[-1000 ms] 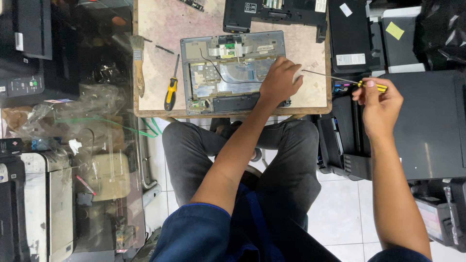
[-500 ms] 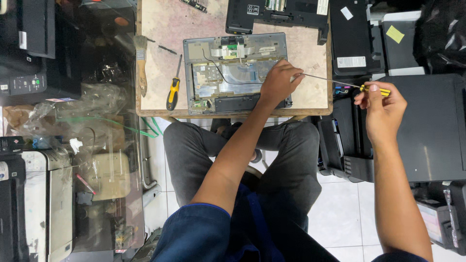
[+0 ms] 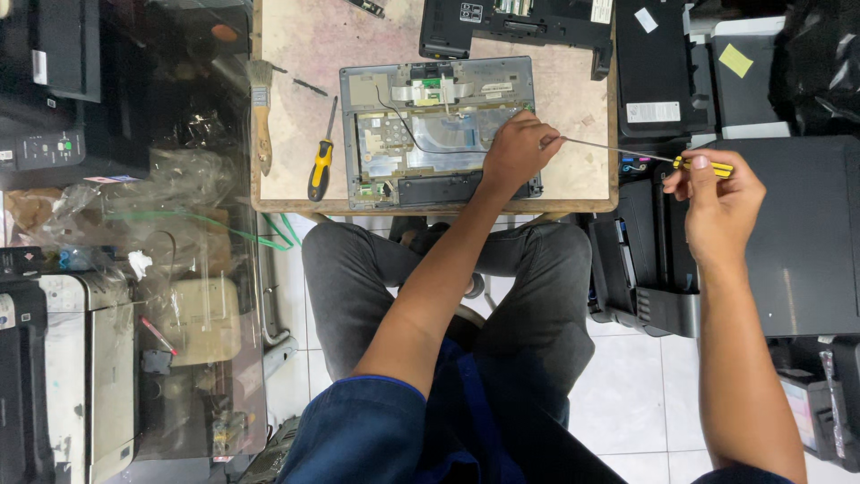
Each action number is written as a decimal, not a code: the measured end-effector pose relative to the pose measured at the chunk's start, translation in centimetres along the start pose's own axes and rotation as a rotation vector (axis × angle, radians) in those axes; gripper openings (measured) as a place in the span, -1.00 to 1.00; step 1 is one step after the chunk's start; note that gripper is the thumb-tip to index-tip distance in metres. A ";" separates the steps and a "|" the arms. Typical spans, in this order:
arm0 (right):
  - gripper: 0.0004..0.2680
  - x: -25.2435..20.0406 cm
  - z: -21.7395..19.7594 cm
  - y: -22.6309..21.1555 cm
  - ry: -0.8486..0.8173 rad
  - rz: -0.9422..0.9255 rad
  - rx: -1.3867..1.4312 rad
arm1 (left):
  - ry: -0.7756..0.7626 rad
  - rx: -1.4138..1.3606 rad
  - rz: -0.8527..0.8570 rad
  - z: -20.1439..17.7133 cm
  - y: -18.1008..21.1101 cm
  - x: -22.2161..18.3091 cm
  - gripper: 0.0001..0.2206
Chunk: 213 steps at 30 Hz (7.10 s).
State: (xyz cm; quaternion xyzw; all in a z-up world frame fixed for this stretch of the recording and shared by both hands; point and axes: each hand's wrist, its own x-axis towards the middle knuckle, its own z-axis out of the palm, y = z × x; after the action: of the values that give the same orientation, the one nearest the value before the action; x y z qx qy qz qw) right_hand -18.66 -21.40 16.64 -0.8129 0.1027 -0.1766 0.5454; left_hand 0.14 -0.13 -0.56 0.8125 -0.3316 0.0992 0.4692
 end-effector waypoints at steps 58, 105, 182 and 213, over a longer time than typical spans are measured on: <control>-0.84 -1.0 7.1 -8.1 0.040 0.113 0.463 | 0.380 -0.305 0.103 -17.4 5.3 -2.6 -0.68; -0.87 1.6 11.6 -1.0 0.006 0.026 0.109 | -0.510 0.539 -0.130 -12.4 -3.1 2.8 -0.78; -0.83 -1.2 15.2 -3.5 -0.044 0.204 0.631 | 0.154 -1.017 -0.300 -24.0 -0.5 -5.0 -0.55; -0.83 16.4 19.8 -5.8 -0.178 -0.480 -0.200 | -0.196 0.629 -0.193 -19.8 -4.2 -5.2 -0.47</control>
State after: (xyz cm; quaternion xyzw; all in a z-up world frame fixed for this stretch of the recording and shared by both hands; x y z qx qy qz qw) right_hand 4.13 -8.27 18.14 -0.8762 -0.1244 -0.2176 0.4116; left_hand 1.82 20.05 4.75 0.9507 -0.2496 0.0734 0.1688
